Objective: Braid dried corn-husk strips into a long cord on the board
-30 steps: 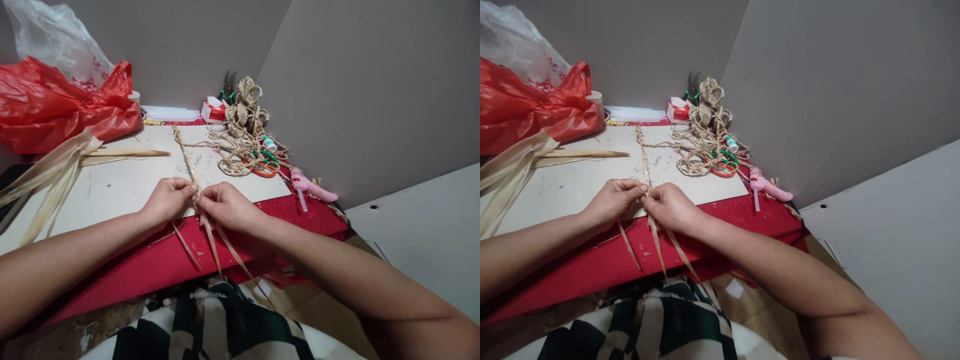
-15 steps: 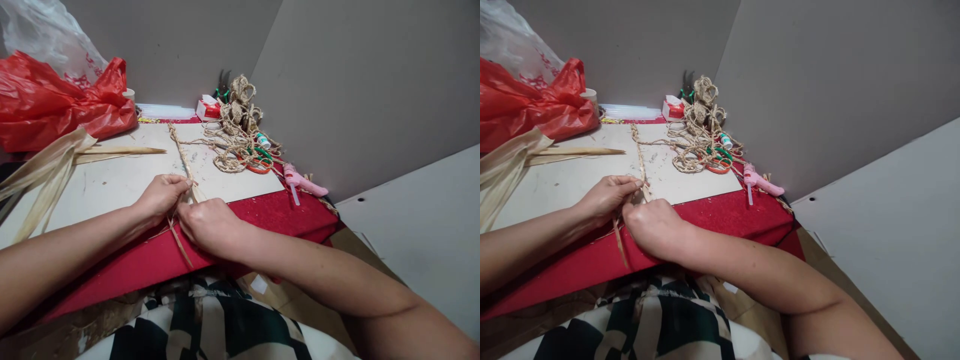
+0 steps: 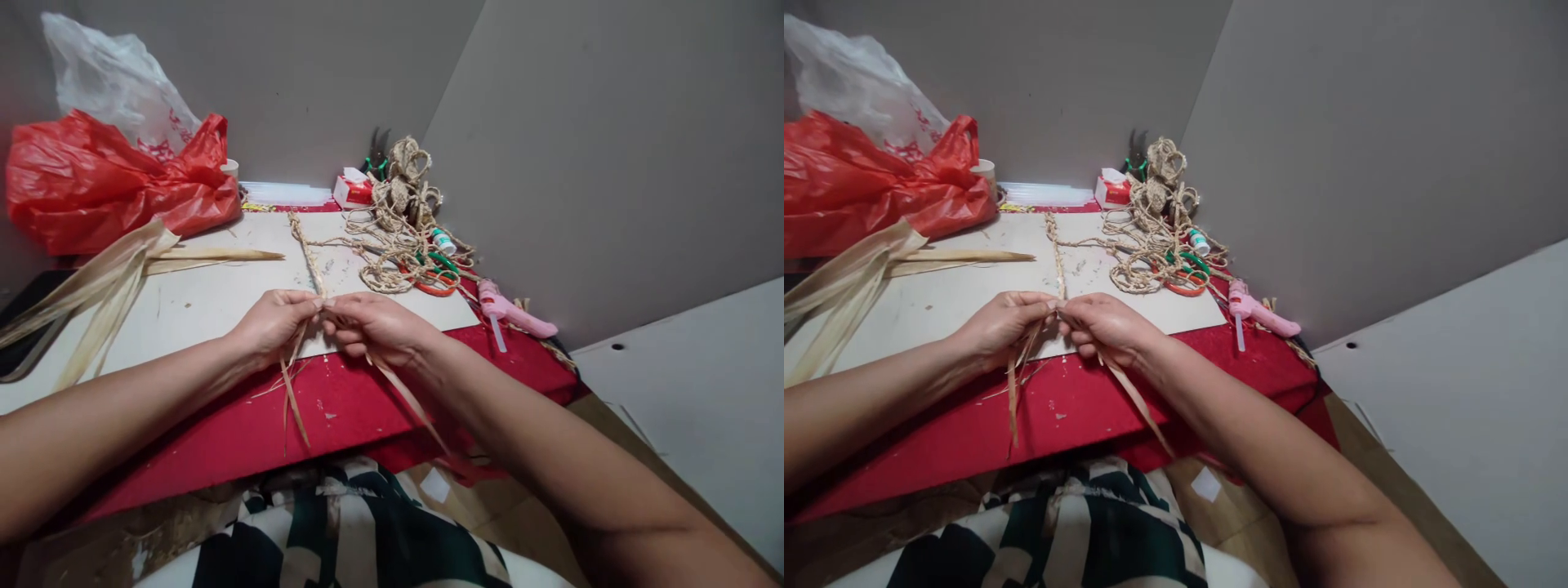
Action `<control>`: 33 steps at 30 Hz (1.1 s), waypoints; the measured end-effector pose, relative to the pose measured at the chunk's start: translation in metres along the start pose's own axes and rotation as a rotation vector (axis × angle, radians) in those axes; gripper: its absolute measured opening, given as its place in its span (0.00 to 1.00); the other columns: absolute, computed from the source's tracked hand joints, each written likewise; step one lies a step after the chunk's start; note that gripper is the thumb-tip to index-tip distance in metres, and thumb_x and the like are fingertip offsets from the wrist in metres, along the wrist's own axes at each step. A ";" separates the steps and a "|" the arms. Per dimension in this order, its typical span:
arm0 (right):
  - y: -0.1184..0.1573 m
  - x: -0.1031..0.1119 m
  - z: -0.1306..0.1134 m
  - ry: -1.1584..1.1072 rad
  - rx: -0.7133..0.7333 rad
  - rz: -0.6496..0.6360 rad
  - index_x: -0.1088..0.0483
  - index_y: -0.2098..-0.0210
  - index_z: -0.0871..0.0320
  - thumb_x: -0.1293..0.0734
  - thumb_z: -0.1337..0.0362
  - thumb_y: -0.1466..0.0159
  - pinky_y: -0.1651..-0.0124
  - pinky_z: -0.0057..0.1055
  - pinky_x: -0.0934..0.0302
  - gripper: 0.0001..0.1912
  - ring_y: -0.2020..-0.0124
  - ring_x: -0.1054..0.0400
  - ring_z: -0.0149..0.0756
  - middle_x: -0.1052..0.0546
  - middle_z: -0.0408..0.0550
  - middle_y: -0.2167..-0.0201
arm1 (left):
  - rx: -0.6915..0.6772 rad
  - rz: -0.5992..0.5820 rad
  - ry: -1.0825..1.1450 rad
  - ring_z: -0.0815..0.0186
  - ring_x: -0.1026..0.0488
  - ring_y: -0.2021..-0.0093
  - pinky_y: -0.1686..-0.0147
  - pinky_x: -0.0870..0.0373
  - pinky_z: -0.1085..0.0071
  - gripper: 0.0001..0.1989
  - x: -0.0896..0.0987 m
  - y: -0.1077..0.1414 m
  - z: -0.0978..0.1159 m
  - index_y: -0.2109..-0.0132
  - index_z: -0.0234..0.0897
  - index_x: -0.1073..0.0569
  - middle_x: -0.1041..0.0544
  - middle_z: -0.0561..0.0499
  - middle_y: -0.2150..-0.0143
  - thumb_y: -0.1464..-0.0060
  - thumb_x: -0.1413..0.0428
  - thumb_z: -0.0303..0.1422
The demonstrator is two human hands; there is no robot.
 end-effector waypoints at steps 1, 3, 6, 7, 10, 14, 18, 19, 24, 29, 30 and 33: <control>-0.001 0.000 -0.001 0.000 -0.026 -0.016 0.39 0.75 0.61 0.36 0.58 0.40 0.86 0.16 0.61 0.14 0.87 0.56 0.18 0.41 0.36 0.84 | -0.009 0.017 -0.020 0.76 0.38 0.81 0.78 0.44 0.77 0.08 0.001 0.000 -0.001 0.74 0.30 0.28 0.31 0.53 0.81 0.54 0.42 0.32; -0.002 0.003 -0.003 0.037 -0.084 -0.058 0.40 0.75 0.61 0.35 0.56 0.40 0.87 0.16 0.66 0.16 0.87 0.60 0.18 0.47 0.33 0.85 | -0.044 0.034 -0.076 0.77 0.42 0.82 0.78 0.46 0.78 0.08 0.004 -0.001 -0.001 0.76 0.30 0.28 0.33 0.55 0.82 0.53 0.42 0.31; -0.004 0.011 -0.004 0.080 -0.176 -0.096 0.37 0.73 0.62 0.39 0.54 0.37 0.87 0.16 0.66 0.17 0.87 0.63 0.18 0.52 0.31 0.86 | -0.105 -0.048 -0.178 0.76 0.40 0.80 0.76 0.44 0.77 0.11 0.003 0.000 0.002 0.77 0.30 0.28 0.30 0.52 0.80 0.50 0.46 0.32; -0.005 0.013 -0.003 0.064 -0.216 -0.110 0.36 0.72 0.63 0.40 0.54 0.36 0.87 0.15 0.66 0.17 0.87 0.64 0.19 0.53 0.31 0.86 | -0.120 -0.066 -0.211 0.75 0.38 0.78 0.75 0.43 0.77 0.11 0.003 0.001 0.003 0.76 0.30 0.27 0.29 0.51 0.79 0.50 0.46 0.32; -0.007 0.013 0.000 -0.112 -0.297 -0.171 0.39 0.74 0.62 0.41 0.59 0.36 0.87 0.14 0.67 0.14 0.86 0.66 0.19 0.54 0.31 0.86 | -0.174 -0.041 -0.320 0.74 0.38 0.77 0.75 0.42 0.77 0.10 0.002 0.003 0.009 0.73 0.31 0.26 0.27 0.51 0.77 0.50 0.48 0.31; -0.009 0.005 0.006 -0.293 -0.245 -0.124 0.40 0.76 0.61 0.41 0.66 0.38 0.87 0.15 0.67 0.10 0.86 0.66 0.20 0.53 0.32 0.86 | -0.237 -0.001 -0.481 0.74 0.39 0.77 0.76 0.43 0.77 0.09 0.004 0.004 0.012 0.72 0.32 0.27 0.27 0.52 0.75 0.50 0.50 0.31; -0.009 -0.001 0.012 -0.265 -0.125 0.027 0.35 0.74 0.62 0.40 0.66 0.40 0.87 0.17 0.67 0.08 0.87 0.66 0.20 0.53 0.31 0.88 | -0.216 -0.050 -0.581 0.74 0.41 0.78 0.77 0.45 0.77 0.11 0.008 0.003 0.011 0.71 0.31 0.27 0.29 0.53 0.77 0.49 0.51 0.32; -0.008 -0.002 0.013 -0.255 -0.108 0.056 0.35 0.74 0.63 0.40 0.67 0.40 0.87 0.17 0.67 0.08 0.87 0.66 0.19 0.53 0.31 0.88 | -0.209 -0.065 -0.608 0.73 0.41 0.78 0.77 0.45 0.77 0.12 0.009 0.003 0.011 0.70 0.31 0.26 0.29 0.53 0.77 0.49 0.51 0.33; -0.006 -0.008 0.015 -0.242 -0.087 0.179 0.35 0.75 0.62 0.40 0.67 0.41 0.87 0.18 0.68 0.08 0.89 0.65 0.19 0.52 0.31 0.90 | -0.208 -0.110 -0.795 0.71 0.37 0.77 0.74 0.41 0.75 0.13 0.015 0.000 0.018 0.67 0.31 0.22 0.25 0.50 0.75 0.50 0.50 0.33; -0.006 -0.011 0.014 -0.227 -0.105 0.234 0.36 0.77 0.62 0.41 0.69 0.41 0.87 0.18 0.68 0.08 0.89 0.65 0.19 0.52 0.31 0.91 | -0.275 -0.120 -0.884 0.69 0.34 0.75 0.71 0.39 0.74 0.12 0.020 -0.002 0.023 0.68 0.33 0.21 0.24 0.50 0.75 0.52 0.49 0.32; -0.006 -0.011 0.014 -0.223 -0.107 0.236 0.36 0.76 0.62 0.41 0.69 0.42 0.87 0.18 0.68 0.08 0.89 0.65 0.19 0.52 0.31 0.91 | -0.296 -0.111 -0.902 0.69 0.34 0.75 0.71 0.39 0.74 0.12 0.021 -0.002 0.023 0.68 0.33 0.21 0.24 0.50 0.76 0.53 0.49 0.31; -0.006 -0.012 0.014 -0.213 -0.114 0.238 0.36 0.76 0.62 0.41 0.69 0.41 0.87 0.18 0.68 0.08 0.89 0.65 0.19 0.52 0.31 0.90 | -0.352 -0.089 -0.965 0.69 0.34 0.75 0.71 0.40 0.74 0.13 0.021 -0.001 0.025 0.68 0.34 0.20 0.23 0.50 0.76 0.54 0.49 0.30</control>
Point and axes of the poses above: each hand's wrist, its own y-axis away from the middle knuckle, its own x-axis out of the back of the hand, z = x × y, the point moved 2 cm from there along -y, towards the middle knuckle
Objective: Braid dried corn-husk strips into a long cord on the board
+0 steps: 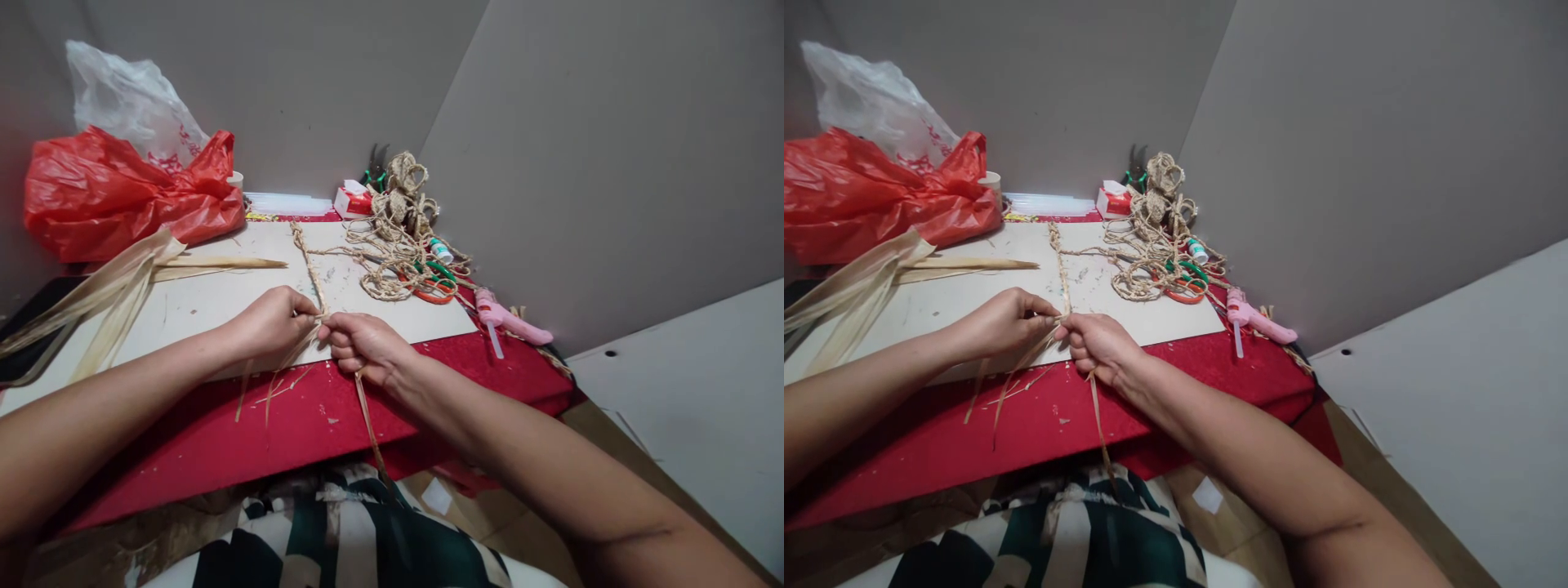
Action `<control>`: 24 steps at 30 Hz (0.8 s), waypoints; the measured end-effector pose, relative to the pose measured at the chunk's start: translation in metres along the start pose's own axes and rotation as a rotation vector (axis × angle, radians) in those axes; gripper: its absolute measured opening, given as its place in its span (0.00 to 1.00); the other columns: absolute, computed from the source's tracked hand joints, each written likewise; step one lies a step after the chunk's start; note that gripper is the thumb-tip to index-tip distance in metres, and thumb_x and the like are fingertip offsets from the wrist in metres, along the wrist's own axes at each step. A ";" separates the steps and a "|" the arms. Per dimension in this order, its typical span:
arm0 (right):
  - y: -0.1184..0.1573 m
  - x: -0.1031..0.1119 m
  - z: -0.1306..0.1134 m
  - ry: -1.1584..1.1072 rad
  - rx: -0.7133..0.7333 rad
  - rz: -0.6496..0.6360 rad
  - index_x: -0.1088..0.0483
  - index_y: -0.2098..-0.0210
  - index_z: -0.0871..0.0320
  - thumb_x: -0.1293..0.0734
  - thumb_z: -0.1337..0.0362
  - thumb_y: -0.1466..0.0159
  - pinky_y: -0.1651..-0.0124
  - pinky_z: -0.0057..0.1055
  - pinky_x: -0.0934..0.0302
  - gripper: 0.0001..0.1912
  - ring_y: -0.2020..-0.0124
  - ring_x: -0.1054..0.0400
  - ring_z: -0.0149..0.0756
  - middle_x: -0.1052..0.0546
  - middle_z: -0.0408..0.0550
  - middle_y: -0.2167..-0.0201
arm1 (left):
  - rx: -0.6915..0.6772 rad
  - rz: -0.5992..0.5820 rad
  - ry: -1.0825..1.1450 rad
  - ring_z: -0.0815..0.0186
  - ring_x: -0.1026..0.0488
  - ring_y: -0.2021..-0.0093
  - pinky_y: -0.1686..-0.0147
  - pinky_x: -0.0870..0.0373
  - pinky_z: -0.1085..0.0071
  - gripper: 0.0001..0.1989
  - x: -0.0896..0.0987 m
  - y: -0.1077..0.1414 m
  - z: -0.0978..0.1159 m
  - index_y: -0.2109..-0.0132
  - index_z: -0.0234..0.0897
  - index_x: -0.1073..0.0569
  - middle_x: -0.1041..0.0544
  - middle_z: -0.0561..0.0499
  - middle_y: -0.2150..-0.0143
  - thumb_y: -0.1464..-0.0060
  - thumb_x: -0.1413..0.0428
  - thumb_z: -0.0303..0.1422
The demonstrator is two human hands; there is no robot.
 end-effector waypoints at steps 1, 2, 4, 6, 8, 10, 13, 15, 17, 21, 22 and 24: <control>0.000 0.000 0.000 0.003 -0.001 0.002 0.36 0.76 0.62 0.41 0.69 0.41 0.87 0.18 0.68 0.08 0.89 0.65 0.19 0.52 0.31 0.90 | -0.005 0.002 -0.021 0.69 0.34 0.75 0.71 0.40 0.74 0.13 0.001 0.000 0.000 0.68 0.34 0.20 0.23 0.50 0.76 0.54 0.49 0.30; 0.000 0.000 0.000 0.007 -0.001 0.005 0.36 0.76 0.62 0.41 0.69 0.41 0.87 0.18 0.68 0.08 0.89 0.65 0.19 0.52 0.31 0.90 | -0.002 0.000 -0.040 0.69 0.34 0.75 0.71 0.41 0.74 0.13 0.001 -0.001 0.000 0.68 0.33 0.20 0.23 0.50 0.76 0.54 0.50 0.29; 0.001 -0.001 0.000 0.013 0.001 0.010 0.36 0.77 0.62 0.42 0.70 0.41 0.87 0.18 0.69 0.09 0.89 0.65 0.19 0.52 0.31 0.90 | 0.021 -0.011 -0.079 0.69 0.34 0.75 0.72 0.42 0.75 0.13 0.003 -0.002 0.000 0.68 0.33 0.20 0.24 0.51 0.76 0.54 0.50 0.29; 0.001 -0.002 0.000 0.015 0.001 0.015 0.36 0.76 0.63 0.42 0.70 0.41 0.87 0.18 0.68 0.09 0.89 0.65 0.19 0.52 0.31 0.90 | 0.052 -0.023 -0.115 0.69 0.35 0.76 0.73 0.44 0.75 0.12 0.006 -0.003 0.001 0.69 0.33 0.21 0.25 0.51 0.77 0.55 0.49 0.29; 0.001 -0.002 0.000 0.016 -0.003 0.019 0.35 0.76 0.63 0.42 0.70 0.41 0.87 0.18 0.68 0.08 0.89 0.65 0.19 0.52 0.31 0.90 | 0.078 -0.031 -0.148 0.70 0.37 0.77 0.75 0.46 0.75 0.10 0.009 -0.002 0.004 0.72 0.34 0.22 0.27 0.52 0.79 0.55 0.49 0.30; 0.001 -0.002 0.000 0.017 0.000 0.017 0.35 0.75 0.63 0.41 0.70 0.41 0.87 0.18 0.68 0.07 0.89 0.64 0.19 0.52 0.31 0.90 | 0.102 -0.044 -0.194 0.71 0.40 0.80 0.77 0.49 0.74 0.09 0.009 0.000 0.009 0.76 0.34 0.25 0.30 0.53 0.82 0.55 0.48 0.31; 0.000 -0.002 0.000 0.006 0.017 0.003 0.39 0.77 0.61 0.40 0.70 0.42 0.87 0.18 0.69 0.08 0.89 0.64 0.19 0.52 0.31 0.90 | 0.113 -0.073 -0.330 0.71 0.42 0.81 0.78 0.50 0.72 0.13 0.004 0.005 0.017 0.77 0.34 0.28 0.32 0.51 0.82 0.50 0.51 0.35; -0.001 -0.002 0.001 -0.018 0.013 -0.015 0.44 0.79 0.59 0.40 0.70 0.42 0.87 0.18 0.69 0.11 0.89 0.64 0.19 0.52 0.31 0.89 | 0.096 -0.076 -0.451 0.69 0.39 0.80 0.77 0.49 0.71 0.16 -0.002 0.009 0.022 0.75 0.34 0.28 0.29 0.47 0.79 0.47 0.54 0.37; -0.002 -0.001 0.002 -0.043 -0.003 -0.042 0.47 0.80 0.58 0.41 0.70 0.41 0.87 0.18 0.69 0.13 0.89 0.64 0.19 0.52 0.31 0.89 | 0.096 -0.085 -0.579 0.66 0.34 0.77 0.76 0.46 0.71 0.17 -0.010 0.013 0.026 0.72 0.34 0.27 0.26 0.44 0.75 0.44 0.56 0.37; -0.002 0.002 0.002 -0.063 -0.022 -0.082 0.49 0.80 0.57 0.41 0.69 0.40 0.88 0.18 0.69 0.14 0.89 0.64 0.19 0.51 0.32 0.90 | 0.140 -0.125 -0.766 0.61 0.26 0.70 0.70 0.37 0.70 0.14 -0.025 0.020 0.031 0.62 0.32 0.27 0.23 0.42 0.70 0.44 0.57 0.30; -0.002 0.002 0.003 -0.063 -0.023 -0.088 0.49 0.80 0.57 0.42 0.69 0.40 0.88 0.18 0.69 0.14 0.89 0.64 0.19 0.51 0.32 0.90 | 0.141 -0.123 -0.795 0.60 0.25 0.68 0.68 0.36 0.69 0.14 -0.028 0.022 0.032 0.60 0.32 0.28 0.23 0.42 0.70 0.45 0.57 0.28; -0.001 0.002 0.003 -0.061 -0.020 -0.096 0.49 0.81 0.58 0.42 0.69 0.39 0.88 0.18 0.69 0.15 0.89 0.64 0.19 0.50 0.33 0.90 | 0.127 -0.117 -0.839 0.59 0.24 0.66 0.65 0.33 0.68 0.14 -0.032 0.024 0.033 0.57 0.30 0.30 0.23 0.42 0.69 0.44 0.58 0.26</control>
Point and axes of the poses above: each hand's wrist, its own y-axis away from the middle knuckle, its own x-axis out of the back of the hand, z = x × y, the point moved 2 cm from there along -y, towards the middle knuckle
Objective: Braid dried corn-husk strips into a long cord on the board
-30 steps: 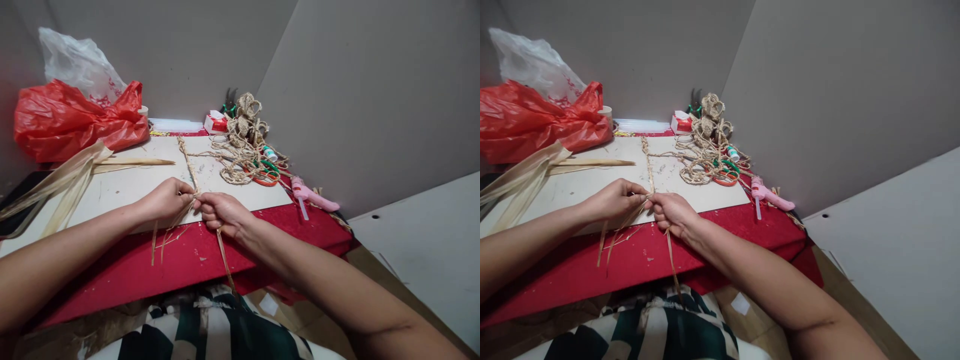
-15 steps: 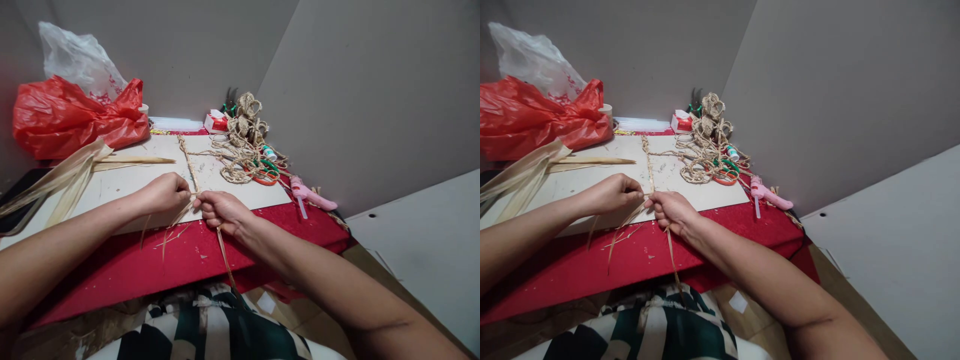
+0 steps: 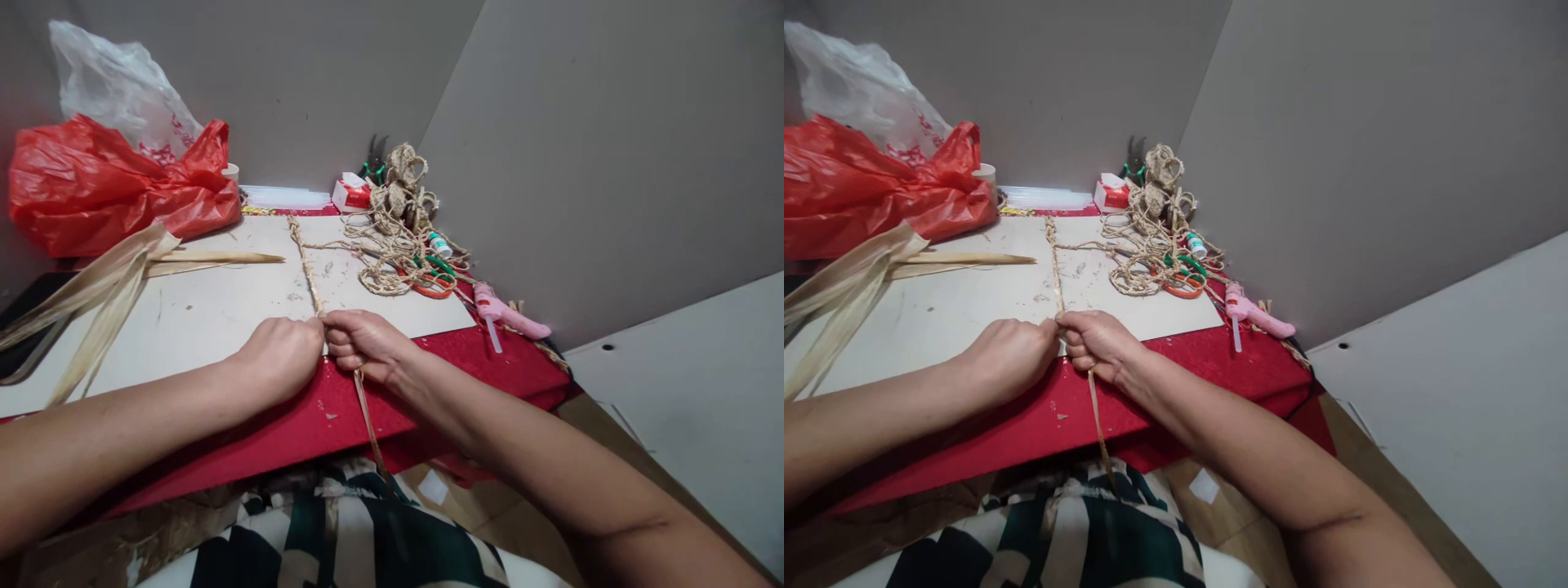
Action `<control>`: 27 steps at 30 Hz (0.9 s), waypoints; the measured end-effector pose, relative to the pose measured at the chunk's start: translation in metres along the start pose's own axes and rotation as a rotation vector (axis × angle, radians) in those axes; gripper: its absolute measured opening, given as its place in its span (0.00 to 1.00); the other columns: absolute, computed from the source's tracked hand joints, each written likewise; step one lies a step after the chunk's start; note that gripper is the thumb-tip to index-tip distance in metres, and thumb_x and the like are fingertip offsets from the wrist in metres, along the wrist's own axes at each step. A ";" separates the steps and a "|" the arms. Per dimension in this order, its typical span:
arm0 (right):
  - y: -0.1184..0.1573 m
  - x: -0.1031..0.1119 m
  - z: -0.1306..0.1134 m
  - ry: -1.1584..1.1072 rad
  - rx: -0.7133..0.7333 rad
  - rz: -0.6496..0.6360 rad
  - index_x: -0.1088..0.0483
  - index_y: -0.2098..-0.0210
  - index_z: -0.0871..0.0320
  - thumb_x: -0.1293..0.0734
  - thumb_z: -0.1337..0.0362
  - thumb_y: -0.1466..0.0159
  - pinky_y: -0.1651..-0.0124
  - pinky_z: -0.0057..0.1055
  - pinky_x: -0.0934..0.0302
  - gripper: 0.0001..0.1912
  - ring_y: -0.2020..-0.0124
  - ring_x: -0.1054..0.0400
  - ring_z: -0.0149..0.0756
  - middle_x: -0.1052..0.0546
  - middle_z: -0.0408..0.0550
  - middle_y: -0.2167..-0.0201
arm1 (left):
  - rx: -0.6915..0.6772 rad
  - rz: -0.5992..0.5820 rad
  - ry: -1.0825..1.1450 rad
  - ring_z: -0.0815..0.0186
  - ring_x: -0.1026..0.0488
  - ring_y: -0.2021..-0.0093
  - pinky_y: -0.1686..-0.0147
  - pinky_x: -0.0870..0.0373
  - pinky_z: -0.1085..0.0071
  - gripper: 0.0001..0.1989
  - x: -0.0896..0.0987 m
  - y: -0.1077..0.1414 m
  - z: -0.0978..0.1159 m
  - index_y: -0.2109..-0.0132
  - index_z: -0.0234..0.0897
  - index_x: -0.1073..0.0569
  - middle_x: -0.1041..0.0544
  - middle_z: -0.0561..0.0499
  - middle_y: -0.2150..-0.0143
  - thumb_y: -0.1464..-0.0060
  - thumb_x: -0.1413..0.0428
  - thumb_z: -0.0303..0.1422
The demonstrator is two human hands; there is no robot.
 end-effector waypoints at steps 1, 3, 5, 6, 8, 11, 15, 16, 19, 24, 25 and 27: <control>0.000 0.000 0.000 0.000 0.001 -0.004 0.50 0.82 0.58 0.43 0.69 0.39 0.88 0.17 0.69 0.16 0.89 0.64 0.19 0.50 0.33 0.90 | -0.011 0.004 -0.020 0.59 0.24 0.66 0.65 0.33 0.67 0.14 -0.001 0.001 0.001 0.56 0.30 0.30 0.23 0.41 0.70 0.44 0.58 0.25; 0.001 -0.001 0.001 -0.002 0.005 -0.002 0.50 0.82 0.58 0.43 0.69 0.39 0.88 0.17 0.68 0.17 0.89 0.64 0.19 0.50 0.33 0.90 | -0.038 0.012 -0.054 0.58 0.24 0.65 0.65 0.32 0.66 0.14 -0.003 0.002 0.002 0.56 0.28 0.31 0.24 0.41 0.70 0.43 0.59 0.25; 0.001 -0.002 0.002 -0.008 0.010 0.004 0.51 0.83 0.58 0.43 0.70 0.39 0.88 0.17 0.68 0.17 0.89 0.64 0.19 0.50 0.33 0.90 | -0.053 0.025 -0.075 0.57 0.24 0.66 0.67 0.31 0.66 0.13 -0.004 0.002 0.002 0.57 0.28 0.32 0.24 0.40 0.71 0.43 0.60 0.25; 0.001 -0.002 0.002 -0.011 0.013 0.007 0.51 0.83 0.58 0.43 0.70 0.39 0.88 0.17 0.68 0.17 0.88 0.64 0.19 0.50 0.33 0.90 | -0.060 0.032 -0.082 0.57 0.24 0.66 0.67 0.31 0.66 0.13 -0.005 0.002 0.002 0.57 0.27 0.32 0.24 0.40 0.72 0.42 0.60 0.25; 0.002 -0.002 0.002 -0.013 0.017 0.006 0.48 0.82 0.59 0.43 0.71 0.39 0.87 0.17 0.68 0.16 0.88 0.64 0.19 0.51 0.33 0.90 | -0.077 0.042 -0.092 0.57 0.24 0.68 0.69 0.31 0.67 0.14 -0.006 0.003 0.003 0.57 0.26 0.33 0.25 0.39 0.72 0.42 0.61 0.25; 0.003 -0.003 0.002 0.002 0.018 -0.002 0.40 0.78 0.62 0.42 0.70 0.39 0.87 0.16 0.68 0.11 0.88 0.66 0.19 0.53 0.31 0.89 | -0.120 0.051 -0.098 0.57 0.24 0.69 0.72 0.32 0.67 0.15 -0.009 0.006 0.009 0.55 0.24 0.34 0.25 0.38 0.72 0.42 0.62 0.24; 0.004 -0.001 0.001 0.001 0.004 -0.004 0.34 0.74 0.65 0.41 0.70 0.40 0.87 0.16 0.68 0.08 0.87 0.66 0.18 0.53 0.31 0.89 | -0.215 0.030 -0.040 0.59 0.26 0.73 0.73 0.34 0.68 0.15 -0.007 0.017 0.019 0.58 0.26 0.31 0.26 0.40 0.74 0.41 0.61 0.28; 0.003 0.000 0.001 -0.010 -0.006 -0.013 0.34 0.74 0.65 0.42 0.71 0.40 0.87 0.16 0.68 0.08 0.87 0.66 0.19 0.53 0.31 0.89 | -0.251 0.025 -0.002 0.59 0.26 0.74 0.73 0.34 0.67 0.16 -0.003 0.019 0.020 0.59 0.28 0.30 0.26 0.41 0.74 0.41 0.60 0.30; 0.002 0.004 -0.001 -0.045 -0.025 -0.044 0.39 0.79 0.63 0.43 0.73 0.40 0.88 0.16 0.67 0.10 0.87 0.66 0.19 0.53 0.32 0.89 | -0.266 0.142 0.207 0.61 0.28 0.73 0.72 0.35 0.67 0.17 0.012 0.017 0.012 0.63 0.33 0.28 0.25 0.44 0.72 0.41 0.58 0.37; 0.006 0.008 -0.009 -0.072 -0.064 -0.159 0.38 0.75 0.63 0.43 0.71 0.39 0.88 0.15 0.66 0.09 0.87 0.68 0.19 0.54 0.31 0.87 | 0.051 0.321 0.886 0.67 0.30 0.70 0.69 0.36 0.71 0.08 0.014 -0.016 -0.027 0.64 0.33 0.30 0.26 0.48 0.70 0.47 0.52 0.32; 0.007 0.008 -0.010 -0.063 -0.061 -0.173 0.37 0.75 0.63 0.43 0.71 0.39 0.88 0.15 0.66 0.08 0.87 0.68 0.19 0.54 0.31 0.87 | 0.062 0.181 1.081 0.68 0.31 0.72 0.70 0.36 0.72 0.06 0.008 -0.022 -0.029 0.65 0.33 0.31 0.27 0.48 0.72 0.48 0.51 0.30; 0.007 0.009 -0.013 -0.040 -0.049 -0.198 0.37 0.75 0.63 0.42 0.71 0.39 0.88 0.15 0.66 0.08 0.87 0.68 0.19 0.54 0.31 0.87 | 0.109 -0.070 1.422 0.71 0.33 0.76 0.74 0.37 0.74 0.05 -0.004 -0.029 -0.028 0.68 0.33 0.32 0.29 0.49 0.73 0.49 0.52 0.29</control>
Point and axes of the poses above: each hand's wrist, its own y-axis away from the middle knuckle, its own x-axis out of the back of the hand, z = x × y, the point moved 2 cm from there along -y, towards the middle knuckle
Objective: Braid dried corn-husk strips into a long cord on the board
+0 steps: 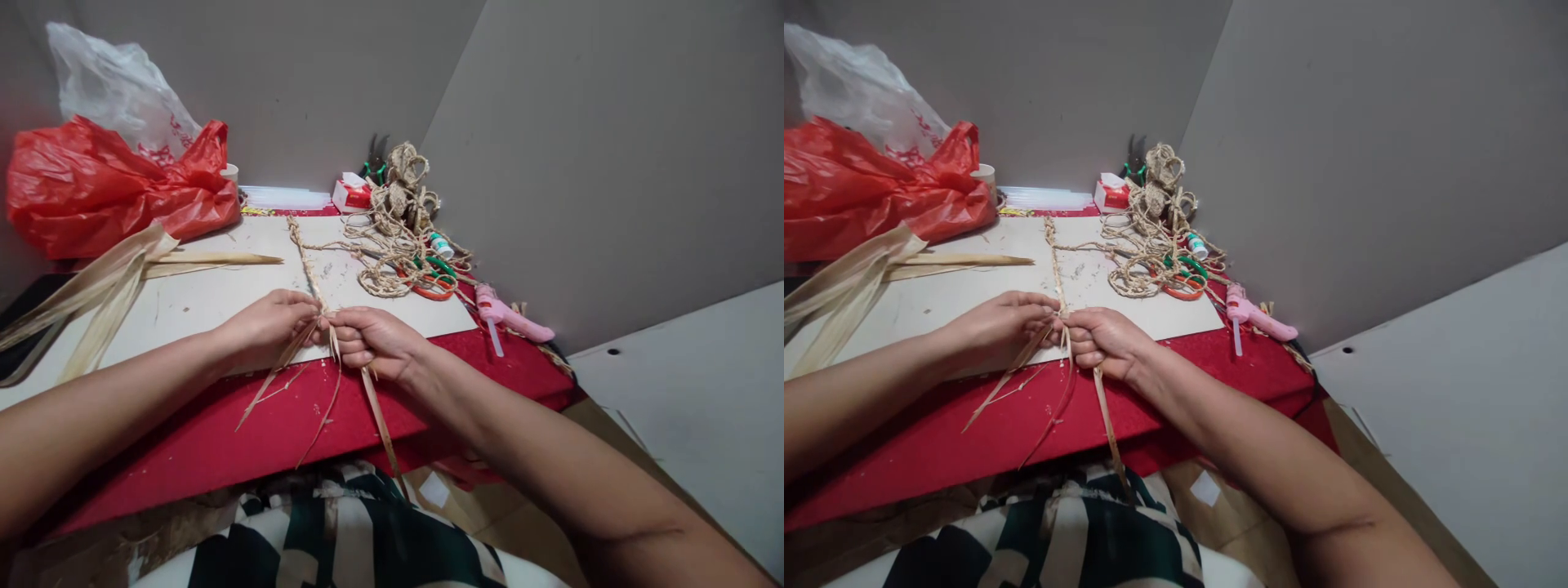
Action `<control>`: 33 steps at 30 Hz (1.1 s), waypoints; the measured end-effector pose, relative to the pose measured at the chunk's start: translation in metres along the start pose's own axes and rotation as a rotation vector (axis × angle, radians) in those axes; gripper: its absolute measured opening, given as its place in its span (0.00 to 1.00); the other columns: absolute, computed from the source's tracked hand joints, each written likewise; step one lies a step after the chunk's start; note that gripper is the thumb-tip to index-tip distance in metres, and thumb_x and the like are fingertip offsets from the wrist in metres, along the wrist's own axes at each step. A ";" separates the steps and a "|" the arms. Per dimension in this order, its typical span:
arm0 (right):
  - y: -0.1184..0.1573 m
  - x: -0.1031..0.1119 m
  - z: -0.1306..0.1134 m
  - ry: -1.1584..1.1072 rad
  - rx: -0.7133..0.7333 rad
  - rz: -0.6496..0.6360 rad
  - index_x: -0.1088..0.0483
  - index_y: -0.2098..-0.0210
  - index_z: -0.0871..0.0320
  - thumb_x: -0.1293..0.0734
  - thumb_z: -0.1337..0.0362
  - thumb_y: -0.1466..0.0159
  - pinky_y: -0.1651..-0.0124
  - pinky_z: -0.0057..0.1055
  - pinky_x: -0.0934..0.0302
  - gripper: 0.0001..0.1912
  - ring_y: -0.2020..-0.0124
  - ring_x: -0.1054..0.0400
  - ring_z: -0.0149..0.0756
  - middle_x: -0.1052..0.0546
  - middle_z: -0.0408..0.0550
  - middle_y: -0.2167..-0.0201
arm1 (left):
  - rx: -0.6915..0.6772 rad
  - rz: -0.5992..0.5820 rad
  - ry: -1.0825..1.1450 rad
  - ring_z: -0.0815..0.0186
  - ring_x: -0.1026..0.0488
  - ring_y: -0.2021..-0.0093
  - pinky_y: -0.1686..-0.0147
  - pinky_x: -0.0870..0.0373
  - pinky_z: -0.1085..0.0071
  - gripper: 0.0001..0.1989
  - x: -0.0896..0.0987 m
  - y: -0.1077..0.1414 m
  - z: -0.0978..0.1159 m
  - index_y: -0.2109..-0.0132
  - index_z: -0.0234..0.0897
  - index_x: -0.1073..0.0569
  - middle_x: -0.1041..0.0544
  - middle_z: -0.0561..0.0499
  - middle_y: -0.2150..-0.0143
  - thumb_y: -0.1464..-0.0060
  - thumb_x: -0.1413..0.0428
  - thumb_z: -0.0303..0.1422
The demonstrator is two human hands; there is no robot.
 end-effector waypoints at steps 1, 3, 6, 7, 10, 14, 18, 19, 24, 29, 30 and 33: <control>0.000 0.001 -0.001 0.013 0.000 -0.013 0.37 0.74 0.64 0.41 0.71 0.39 0.88 0.15 0.66 0.07 0.87 0.67 0.19 0.54 0.31 0.87 | 0.080 -0.066 0.115 0.73 0.36 0.78 0.77 0.40 0.75 0.05 -0.003 -0.001 -0.004 0.69 0.33 0.33 0.31 0.51 0.75 0.49 0.52 0.29; -0.001 0.002 -0.002 0.041 -0.008 -0.029 0.36 0.74 0.64 0.40 0.70 0.40 0.88 0.15 0.67 0.07 0.86 0.67 0.19 0.54 0.30 0.87 | 0.176 -0.131 0.215 0.76 0.45 0.84 0.83 0.50 0.78 0.07 -0.008 0.000 -0.007 0.73 0.34 0.35 0.37 0.55 0.80 0.49 0.51 0.30; -0.001 0.005 -0.003 0.104 -0.030 -0.028 0.37 0.74 0.62 0.39 0.69 0.40 0.87 0.15 0.68 0.06 0.86 0.68 0.19 0.54 0.30 0.88 | 0.159 -0.135 0.147 0.78 0.54 0.85 0.85 0.59 0.77 0.09 -0.010 0.003 -0.006 0.77 0.34 0.37 0.46 0.59 0.84 0.51 0.50 0.30; 0.000 0.006 -0.004 0.136 -0.037 -0.026 0.37 0.73 0.62 0.39 0.68 0.40 0.87 0.16 0.68 0.06 0.86 0.68 0.19 0.54 0.30 0.88 | 0.124 -0.124 0.104 0.77 0.53 0.84 0.84 0.57 0.77 0.09 -0.009 0.003 -0.006 0.77 0.34 0.36 0.44 0.59 0.84 0.51 0.49 0.30; 0.003 0.008 -0.006 0.264 -0.023 -0.019 0.36 0.72 0.62 0.37 0.64 0.40 0.86 0.17 0.68 0.08 0.87 0.66 0.19 0.52 0.30 0.88 | 0.020 -0.096 -0.059 0.75 0.42 0.80 0.78 0.45 0.77 0.07 -0.004 0.000 -0.005 0.72 0.32 0.29 0.32 0.55 0.79 0.52 0.49 0.30; 0.002 0.010 -0.008 0.467 0.103 0.019 0.35 0.74 0.62 0.36 0.61 0.42 0.87 0.19 0.66 0.10 0.88 0.62 0.19 0.49 0.31 0.89 | -0.059 -0.133 -0.222 0.70 0.32 0.70 0.64 0.36 0.74 0.10 0.001 -0.004 -0.005 0.70 0.33 0.26 0.24 0.51 0.70 0.51 0.51 0.31; -0.002 0.013 -0.008 0.628 0.181 0.032 0.33 0.73 0.62 0.38 0.60 0.40 0.86 0.22 0.63 0.12 0.89 0.59 0.21 0.47 0.33 0.89 | -0.052 -0.168 -0.195 0.71 0.33 0.72 0.68 0.37 0.76 0.09 0.000 -0.004 -0.002 0.71 0.34 0.27 0.25 0.51 0.72 0.49 0.51 0.31; -0.003 0.013 -0.008 0.664 0.195 0.031 0.33 0.73 0.62 0.39 0.59 0.39 0.86 0.22 0.63 0.12 0.88 0.58 0.21 0.47 0.33 0.89 | -0.022 -0.170 -0.164 0.72 0.35 0.75 0.72 0.38 0.76 0.10 -0.001 -0.003 -0.002 0.71 0.34 0.27 0.27 0.52 0.75 0.49 0.51 0.31; -0.001 0.014 -0.013 0.856 0.233 0.033 0.31 0.71 0.63 0.41 0.57 0.37 0.81 0.23 0.60 0.16 0.86 0.57 0.21 0.46 0.34 0.87 | 0.094 -0.113 0.015 0.75 0.48 0.84 0.82 0.51 0.77 0.10 -0.007 0.001 -0.002 0.75 0.34 0.31 0.39 0.57 0.84 0.48 0.50 0.32; 0.005 0.012 -0.021 1.053 0.283 0.087 0.32 0.69 0.63 0.39 0.54 0.38 0.78 0.24 0.58 0.16 0.82 0.53 0.23 0.43 0.36 0.83 | 0.106 -0.100 0.088 0.77 0.54 0.85 0.84 0.56 0.77 0.11 -0.008 0.002 -0.002 0.78 0.35 0.37 0.44 0.60 0.85 0.50 0.48 0.30; 0.006 0.011 -0.023 1.079 0.301 0.111 0.32 0.68 0.62 0.39 0.55 0.38 0.77 0.24 0.57 0.15 0.81 0.52 0.24 0.42 0.36 0.82 | 0.103 -0.102 0.089 0.77 0.54 0.85 0.84 0.57 0.77 0.12 -0.008 0.001 -0.002 0.79 0.35 0.37 0.44 0.60 0.86 0.50 0.48 0.31; 0.008 0.010 -0.027 1.144 0.334 0.134 0.31 0.68 0.63 0.41 0.59 0.37 0.74 0.24 0.53 0.13 0.79 0.49 0.25 0.40 0.37 0.81 | 0.091 -0.097 0.084 0.77 0.54 0.85 0.84 0.56 0.77 0.11 -0.007 0.001 -0.003 0.78 0.35 0.35 0.44 0.60 0.86 0.49 0.48 0.31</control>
Point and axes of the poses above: each hand's wrist, its own y-axis away from the middle knuckle, its own x-axis out of the back of the hand, z = x × y, the point moved 2 cm from there along -y, towards the middle knuckle
